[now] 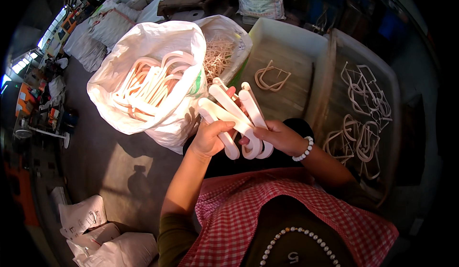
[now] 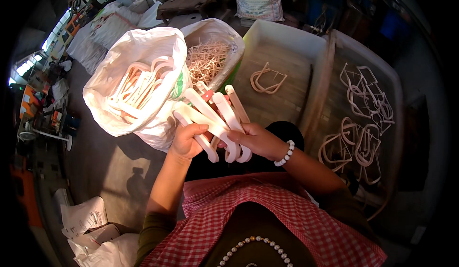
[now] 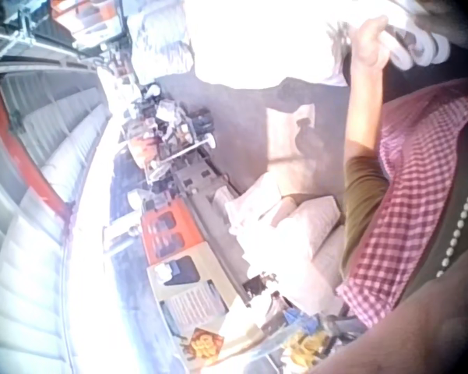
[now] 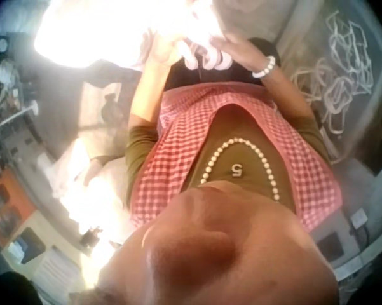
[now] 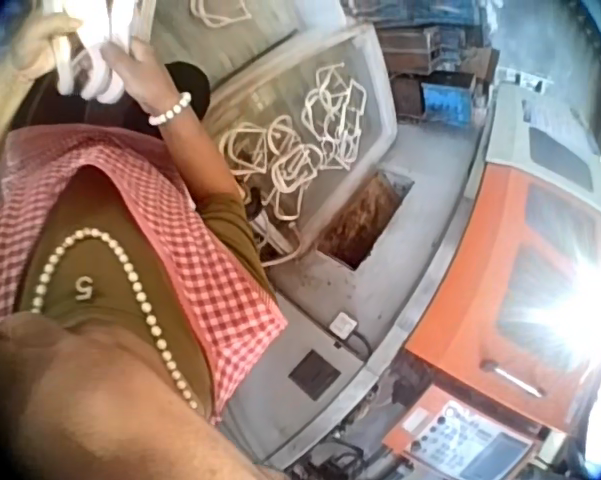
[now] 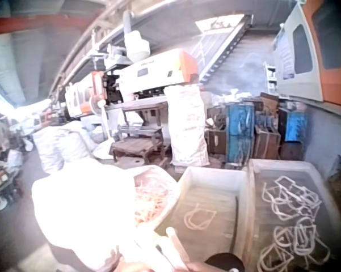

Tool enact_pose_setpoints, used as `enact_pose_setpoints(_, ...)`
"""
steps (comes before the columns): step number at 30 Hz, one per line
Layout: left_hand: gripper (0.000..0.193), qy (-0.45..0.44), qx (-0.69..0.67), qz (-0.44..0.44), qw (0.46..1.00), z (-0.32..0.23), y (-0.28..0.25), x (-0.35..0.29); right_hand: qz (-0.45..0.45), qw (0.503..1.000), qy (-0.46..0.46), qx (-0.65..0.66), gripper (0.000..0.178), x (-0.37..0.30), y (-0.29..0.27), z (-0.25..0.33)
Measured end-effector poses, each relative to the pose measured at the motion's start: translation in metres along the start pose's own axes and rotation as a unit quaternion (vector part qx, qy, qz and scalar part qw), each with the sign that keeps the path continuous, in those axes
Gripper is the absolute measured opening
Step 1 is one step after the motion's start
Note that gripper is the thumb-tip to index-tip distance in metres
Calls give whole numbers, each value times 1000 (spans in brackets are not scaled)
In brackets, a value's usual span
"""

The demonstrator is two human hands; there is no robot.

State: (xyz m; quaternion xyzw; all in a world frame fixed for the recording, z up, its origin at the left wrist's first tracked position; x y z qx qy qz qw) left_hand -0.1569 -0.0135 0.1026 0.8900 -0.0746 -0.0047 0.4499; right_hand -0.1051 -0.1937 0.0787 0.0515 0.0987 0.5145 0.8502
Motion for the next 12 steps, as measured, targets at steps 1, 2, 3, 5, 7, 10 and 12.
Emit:
enact_pose_setpoints(1,74,4,-2,9,1000,-1,-2,0,-2,1000,-1,-8,32,0,0,0)
enact_pose_setpoints(2,74,7,-4,18,1000,0,-3,1,-5,1000,-2,-16,32,-1,1,0)
enact_pose_setpoints(3,74,11,-6,27,1000,1,-3,2,-8,1000,-3,-24,32,-1,2,0)
enact_pose_setpoints(5,70,32,16,-3,999,4,2,3,-18,1000,-11,-10,29,0,6,2)
enact_pose_setpoints(7,66,56,50,-21,997,5,4,7,-39,998,-36,19,27,2,14,8)
enact_pose_setpoints(10,55,61,-1,-18,998,8,5,15,-67,997,-33,24,25,2,15,5)
enact_pose_setpoints(12,56,59,-9,-10,998,9,4,16,-62,997,-33,13,25,2,11,3)
Point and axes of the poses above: each hand's wrist, its own x-axis towards the middle knuckle, its own y-axis out of the palm, z = x × y, the point moved 2 cm from there along x, towards the middle knuckle, and after that the axes turned 9 degrees about -x, right-handed, at the moved point
